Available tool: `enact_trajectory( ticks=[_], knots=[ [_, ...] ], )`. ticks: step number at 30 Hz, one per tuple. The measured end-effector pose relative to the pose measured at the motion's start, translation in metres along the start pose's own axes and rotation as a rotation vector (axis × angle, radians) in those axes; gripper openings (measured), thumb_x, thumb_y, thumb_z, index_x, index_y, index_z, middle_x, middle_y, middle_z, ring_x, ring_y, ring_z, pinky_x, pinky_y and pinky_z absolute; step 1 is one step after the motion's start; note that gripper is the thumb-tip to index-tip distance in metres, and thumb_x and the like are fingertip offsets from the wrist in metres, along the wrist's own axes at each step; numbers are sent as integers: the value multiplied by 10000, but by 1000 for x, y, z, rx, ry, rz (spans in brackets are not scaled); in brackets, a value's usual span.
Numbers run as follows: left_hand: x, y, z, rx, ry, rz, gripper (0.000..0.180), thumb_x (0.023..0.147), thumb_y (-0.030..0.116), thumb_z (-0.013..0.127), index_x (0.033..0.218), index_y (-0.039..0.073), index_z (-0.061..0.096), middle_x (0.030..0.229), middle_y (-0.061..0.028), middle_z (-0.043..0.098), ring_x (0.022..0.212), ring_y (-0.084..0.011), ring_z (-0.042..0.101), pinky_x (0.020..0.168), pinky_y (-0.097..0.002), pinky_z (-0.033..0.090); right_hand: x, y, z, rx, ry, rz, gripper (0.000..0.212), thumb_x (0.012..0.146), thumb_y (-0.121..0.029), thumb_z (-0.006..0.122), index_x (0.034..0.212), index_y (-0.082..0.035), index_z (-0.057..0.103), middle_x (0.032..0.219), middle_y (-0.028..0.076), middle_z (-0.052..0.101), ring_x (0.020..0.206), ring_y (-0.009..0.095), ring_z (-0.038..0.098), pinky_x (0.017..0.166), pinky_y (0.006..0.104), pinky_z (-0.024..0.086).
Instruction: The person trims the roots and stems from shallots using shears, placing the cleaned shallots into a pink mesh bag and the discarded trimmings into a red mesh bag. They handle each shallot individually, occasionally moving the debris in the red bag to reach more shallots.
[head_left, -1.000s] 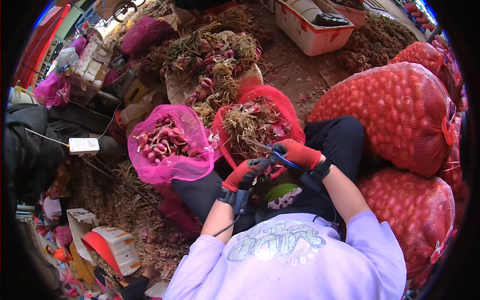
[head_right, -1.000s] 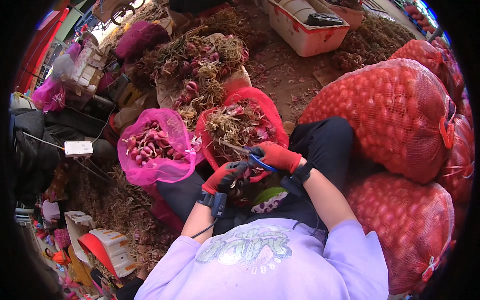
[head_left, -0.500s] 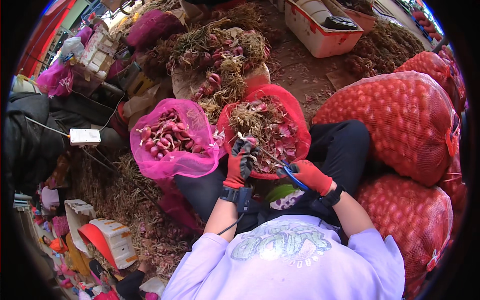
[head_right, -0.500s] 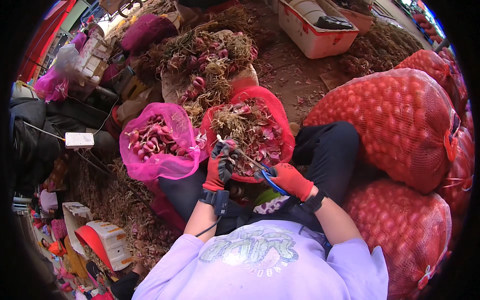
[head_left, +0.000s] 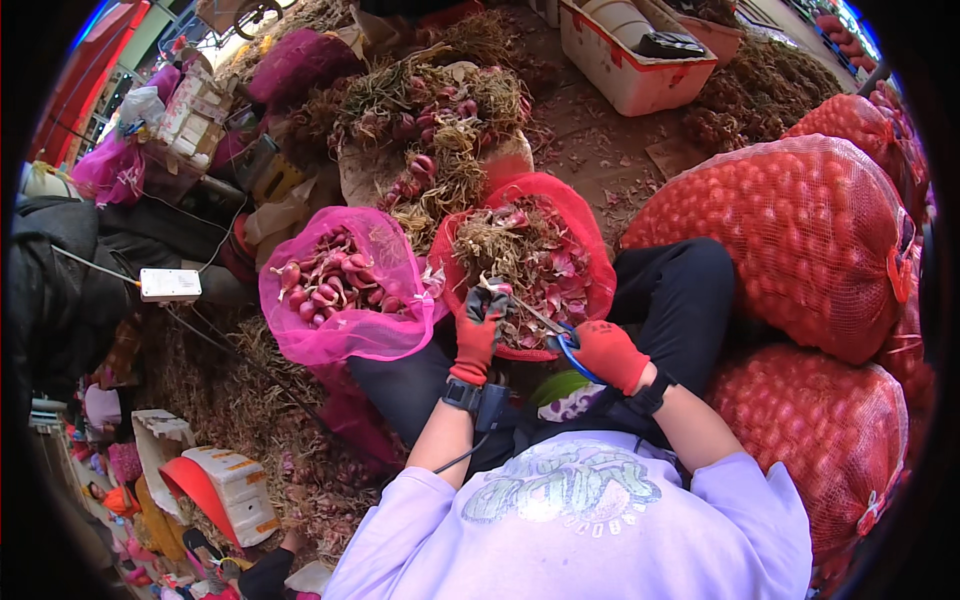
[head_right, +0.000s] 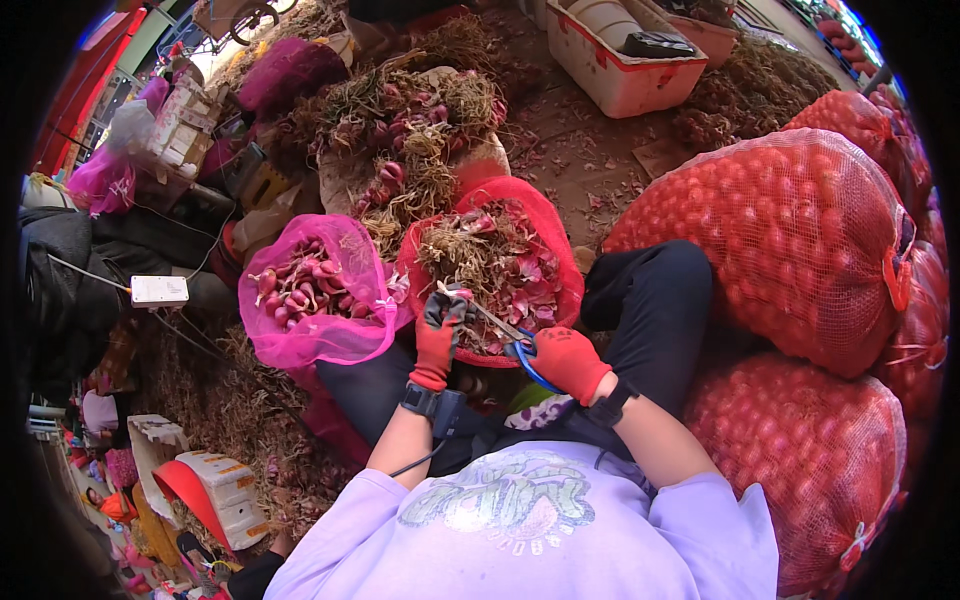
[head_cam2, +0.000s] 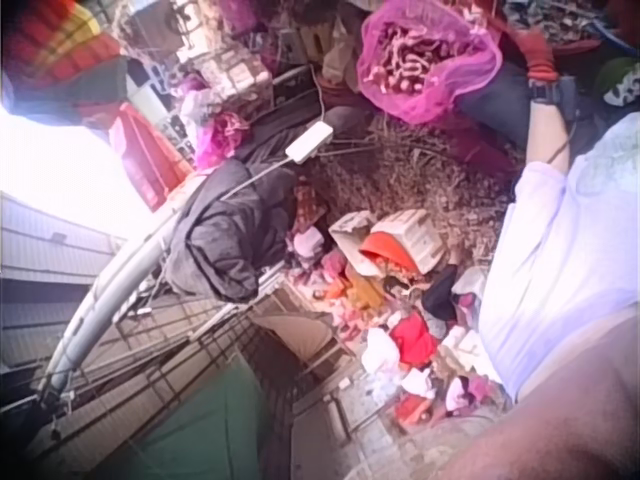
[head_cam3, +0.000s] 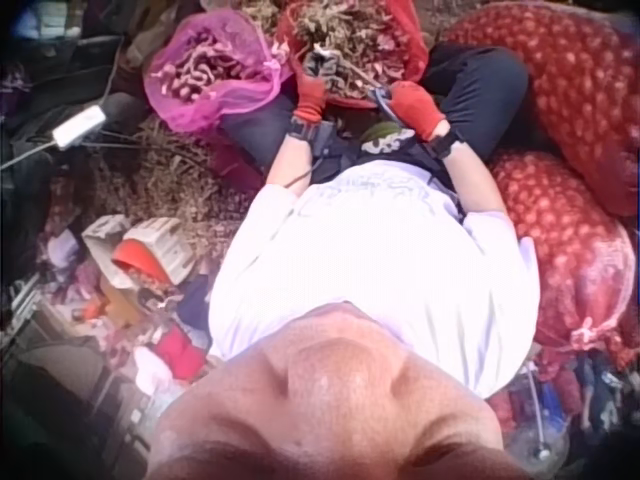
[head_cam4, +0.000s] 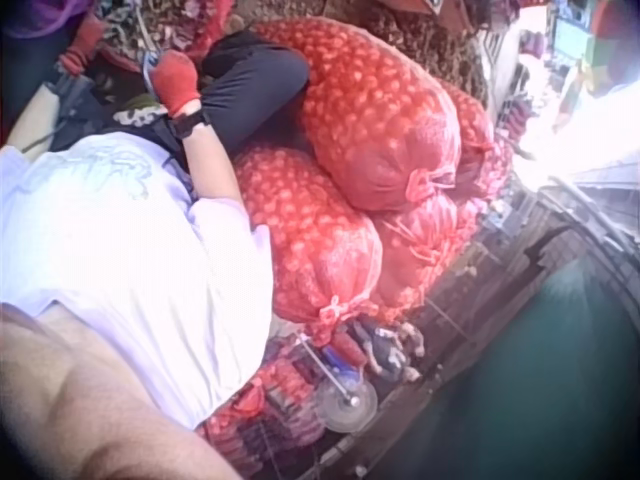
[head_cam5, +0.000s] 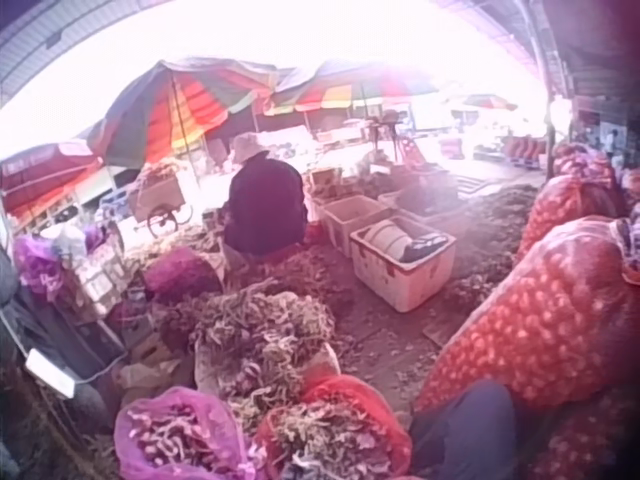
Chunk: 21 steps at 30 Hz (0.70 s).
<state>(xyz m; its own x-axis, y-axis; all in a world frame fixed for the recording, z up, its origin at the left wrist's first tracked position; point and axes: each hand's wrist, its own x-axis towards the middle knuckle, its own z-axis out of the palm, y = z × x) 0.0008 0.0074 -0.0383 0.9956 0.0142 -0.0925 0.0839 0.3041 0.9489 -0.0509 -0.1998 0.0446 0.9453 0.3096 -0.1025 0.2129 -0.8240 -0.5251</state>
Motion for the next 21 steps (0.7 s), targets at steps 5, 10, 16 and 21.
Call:
enact_trajectory(
  ticks=[5,10,16,21],
  knots=[
    [2,-4,-5,10,82,38,187,859,35,553,1043,7,574,885,-40,619,756,-111,603,676,-229,491,6,4,2,-6,6,37,500,814,-477,519,693,1,604,693,188,604,686,320,601,644,408,460],
    [-2,26,1,-89,-129,-237,204,873,84,539,1057,1,566,901,-56,620,785,-151,618,688,-276,508,16,26,-29,120,-218,100,511,776,-510,566,747,-5,641,752,182,629,755,303,615,696,396,467],
    [-1,36,3,-210,-185,-335,223,888,98,521,1085,-1,552,946,-86,619,814,-184,623,706,-275,506,22,41,-36,399,-401,186,514,724,-496,649,765,16,656,726,164,632,713,268,618,640,368,458],
    [-1,38,2,-222,-214,-373,228,892,118,528,1084,-3,552,962,-83,614,834,-174,617,719,-264,498,25,48,-33,344,-408,234,456,732,-434,675,847,7,677,629,138,606,546,165,564,537,309,423]
  ],
)
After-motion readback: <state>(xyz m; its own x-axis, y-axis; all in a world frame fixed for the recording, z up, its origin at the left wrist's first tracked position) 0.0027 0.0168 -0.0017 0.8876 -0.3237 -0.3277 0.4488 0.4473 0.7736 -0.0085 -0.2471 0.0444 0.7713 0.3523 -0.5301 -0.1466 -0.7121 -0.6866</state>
